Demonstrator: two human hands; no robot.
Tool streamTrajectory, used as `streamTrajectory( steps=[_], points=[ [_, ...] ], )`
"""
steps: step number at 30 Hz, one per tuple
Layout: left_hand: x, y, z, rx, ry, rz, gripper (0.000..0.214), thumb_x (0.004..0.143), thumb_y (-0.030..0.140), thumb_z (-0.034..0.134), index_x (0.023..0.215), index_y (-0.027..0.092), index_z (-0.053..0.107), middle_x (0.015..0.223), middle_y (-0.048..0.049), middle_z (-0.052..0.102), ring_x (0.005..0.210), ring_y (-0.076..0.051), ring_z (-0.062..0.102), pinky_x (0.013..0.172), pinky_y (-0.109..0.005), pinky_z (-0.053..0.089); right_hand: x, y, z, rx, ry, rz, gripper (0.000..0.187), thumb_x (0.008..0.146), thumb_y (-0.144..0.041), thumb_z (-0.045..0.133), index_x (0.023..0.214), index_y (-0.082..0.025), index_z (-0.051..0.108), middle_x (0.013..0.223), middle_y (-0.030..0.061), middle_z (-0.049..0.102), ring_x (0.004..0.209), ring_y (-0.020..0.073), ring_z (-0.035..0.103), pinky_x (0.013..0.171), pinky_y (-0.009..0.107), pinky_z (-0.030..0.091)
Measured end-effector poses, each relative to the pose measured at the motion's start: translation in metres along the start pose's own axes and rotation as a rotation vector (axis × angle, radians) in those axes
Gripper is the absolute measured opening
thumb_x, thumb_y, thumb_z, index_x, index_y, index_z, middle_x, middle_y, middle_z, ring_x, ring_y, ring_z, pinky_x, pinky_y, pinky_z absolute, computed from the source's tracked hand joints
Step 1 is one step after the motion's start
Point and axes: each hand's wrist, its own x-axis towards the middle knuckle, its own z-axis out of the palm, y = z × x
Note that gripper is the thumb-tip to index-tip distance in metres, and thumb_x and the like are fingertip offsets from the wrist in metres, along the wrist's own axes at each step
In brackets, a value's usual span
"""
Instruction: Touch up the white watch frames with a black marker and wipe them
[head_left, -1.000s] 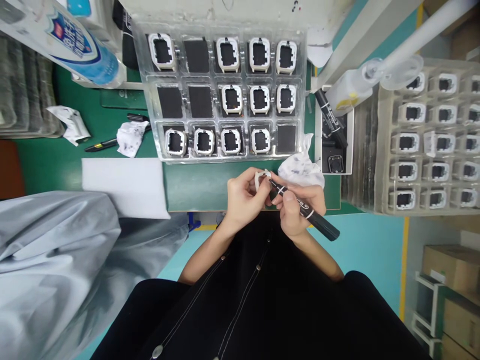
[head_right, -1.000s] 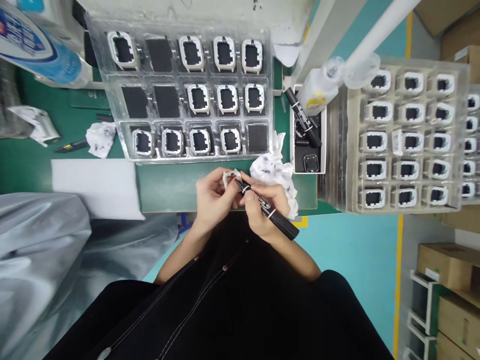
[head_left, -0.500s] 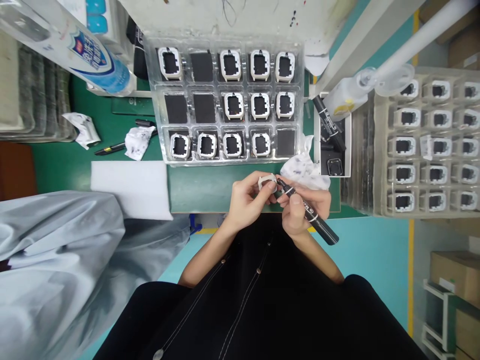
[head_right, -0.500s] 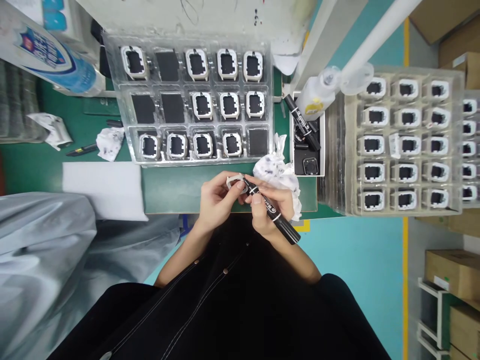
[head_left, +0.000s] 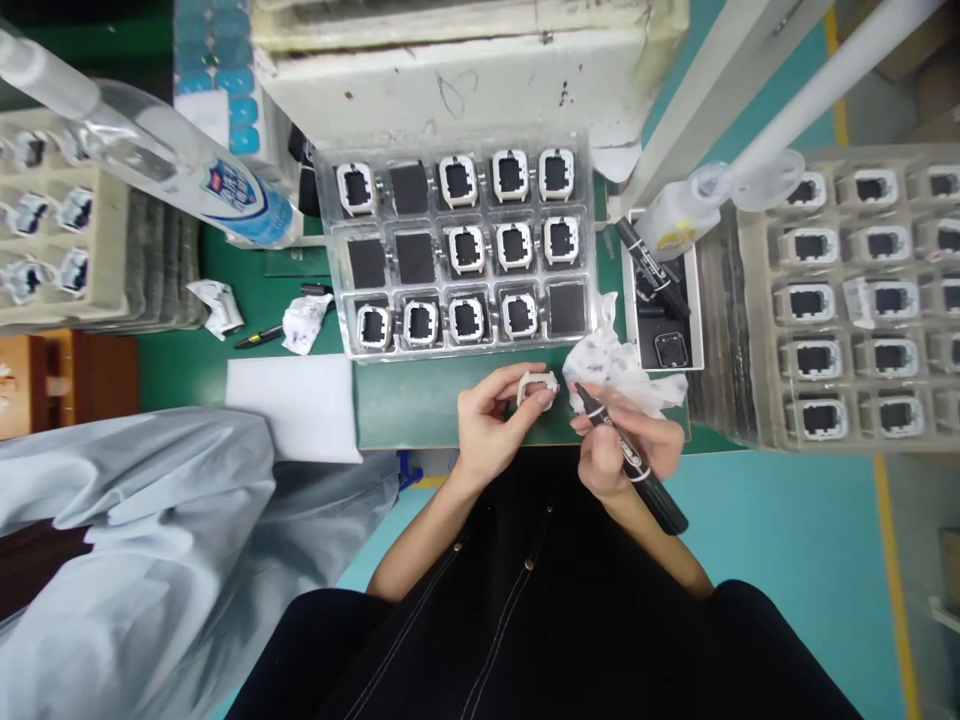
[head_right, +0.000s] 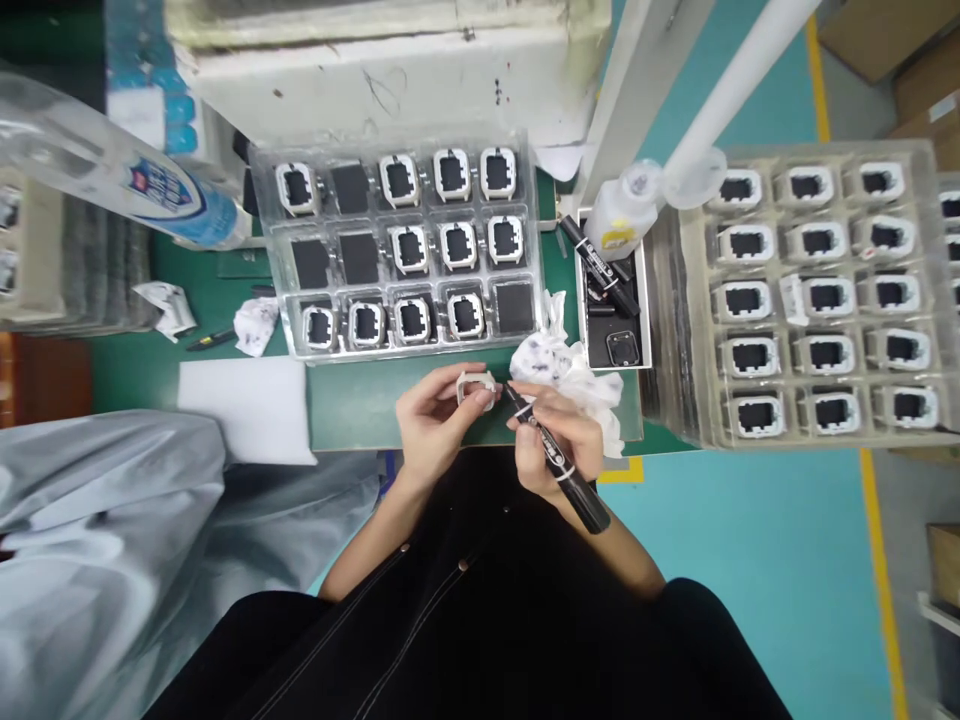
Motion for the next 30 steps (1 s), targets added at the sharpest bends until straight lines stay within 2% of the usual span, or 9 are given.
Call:
streamTrajectory(
  steps=[3, 6, 8, 11, 14, 19, 25, 28, 30],
  points=[
    [0.002, 0.006, 0.003, 0.098, 0.096, 0.092, 0.036, 0.101, 0.037, 0.093, 0.132, 0.025, 0.079, 0.095, -0.0034, 0.090, 0.087, -0.021, 0.087, 0.083, -0.032, 0.068, 0.009, 0.007, 0.000, 0.010, 0.157, -0.109, 0.018, 0.104, -0.041, 0.075, 0.112, -0.030, 0.064, 0.072, -0.0062, 0.071, 0.067, 0.0277, 0.083, 0.062, 0.049, 0.071],
    [0.018, 0.019, 0.013, 0.190, 0.119, 0.176, 0.043, 0.102, 0.032, 0.090, 0.137, 0.027, 0.066, 0.098, -0.0013, 0.086, 0.079, -0.016, 0.081, 0.071, -0.028, 0.062, 0.018, 0.005, 0.006, 0.069, 0.250, -0.073, 0.015, 0.105, -0.035, 0.072, 0.117, -0.029, 0.065, 0.067, -0.0079, 0.068, 0.062, 0.0256, 0.079, 0.062, 0.046, 0.068],
    [0.036, 0.027, 0.022, 0.264, 0.125, 0.232, 0.043, 0.099, 0.029, 0.091, 0.129, 0.028, 0.059, 0.102, 0.0011, 0.080, 0.069, -0.011, 0.072, 0.063, -0.025, 0.056, 0.022, 0.001, 0.010, 0.098, 0.286, -0.060, 0.016, 0.104, -0.034, 0.071, 0.118, -0.030, 0.065, 0.066, -0.0083, 0.068, 0.059, 0.0242, 0.075, 0.060, 0.043, 0.065],
    [0.067, 0.033, 0.035, 0.488, 0.158, 0.364, 0.034, 0.098, 0.022, 0.086, 0.102, 0.026, 0.053, 0.097, 0.0037, 0.065, 0.064, -0.008, 0.057, 0.060, -0.024, 0.048, 0.022, 0.000, 0.010, 0.104, 0.304, -0.053, 0.017, 0.102, -0.034, 0.074, 0.117, -0.030, 0.066, 0.067, -0.0077, 0.068, 0.057, 0.0235, 0.072, 0.055, 0.041, 0.061],
    [0.088, 0.031, 0.044, 0.687, 0.155, 0.447, 0.035, 0.102, 0.018, 0.078, 0.088, 0.025, 0.047, 0.091, 0.0020, 0.058, 0.069, -0.012, 0.051, 0.062, -0.027, 0.040, 0.019, 0.002, 0.005, 0.108, 0.263, -0.050, 0.018, 0.102, -0.033, 0.075, 0.118, -0.030, 0.068, 0.069, -0.0069, 0.070, 0.057, 0.0235, 0.072, 0.056, 0.043, 0.063],
    [0.092, 0.022, 0.050, 0.786, 0.084, 0.413, 0.034, 0.107, 0.026, 0.076, 0.081, 0.025, 0.053, 0.079, -0.0011, 0.058, 0.073, -0.020, 0.050, 0.067, -0.034, 0.035, 0.017, 0.003, 0.000, 0.136, 0.220, -0.002, 0.018, 0.101, -0.031, 0.078, 0.117, -0.030, 0.071, 0.072, -0.0043, 0.073, 0.058, 0.0254, 0.073, 0.057, 0.047, 0.064],
    [0.097, 0.030, 0.022, 0.700, 0.120, 0.489, 0.020, 0.111, 0.034, 0.074, 0.093, 0.025, 0.071, 0.085, -0.0030, 0.071, 0.076, -0.020, 0.059, 0.076, -0.036, 0.046, 0.017, 0.003, -0.001, 0.101, 0.227, -0.020, 0.018, 0.100, -0.032, 0.079, 0.115, -0.029, 0.071, 0.069, -0.0063, 0.069, 0.053, 0.0219, 0.070, 0.055, 0.043, 0.065],
    [0.118, 0.037, -0.009, 0.759, 0.304, 0.500, 0.016, 0.110, 0.033, 0.072, 0.097, 0.025, 0.073, 0.085, -0.0037, 0.067, 0.080, -0.023, 0.061, 0.082, -0.039, 0.050, 0.016, 0.003, -0.004, 0.098, 0.193, 0.011, 0.018, 0.100, -0.031, 0.079, 0.116, -0.030, 0.071, 0.075, -0.0050, 0.073, 0.058, 0.0225, 0.074, 0.059, 0.045, 0.067],
    [0.135, 0.038, -0.030, 0.846, 0.388, 0.448, 0.010, 0.100, 0.032, 0.082, 0.099, 0.026, 0.074, 0.094, -0.0071, 0.066, 0.094, -0.030, 0.063, 0.091, -0.044, 0.054, 0.015, 0.003, -0.004, 0.104, 0.178, 0.020, 0.017, 0.101, -0.033, 0.079, 0.116, -0.030, 0.071, 0.075, -0.0053, 0.073, 0.059, 0.0229, 0.075, 0.060, 0.045, 0.067]
  ],
)
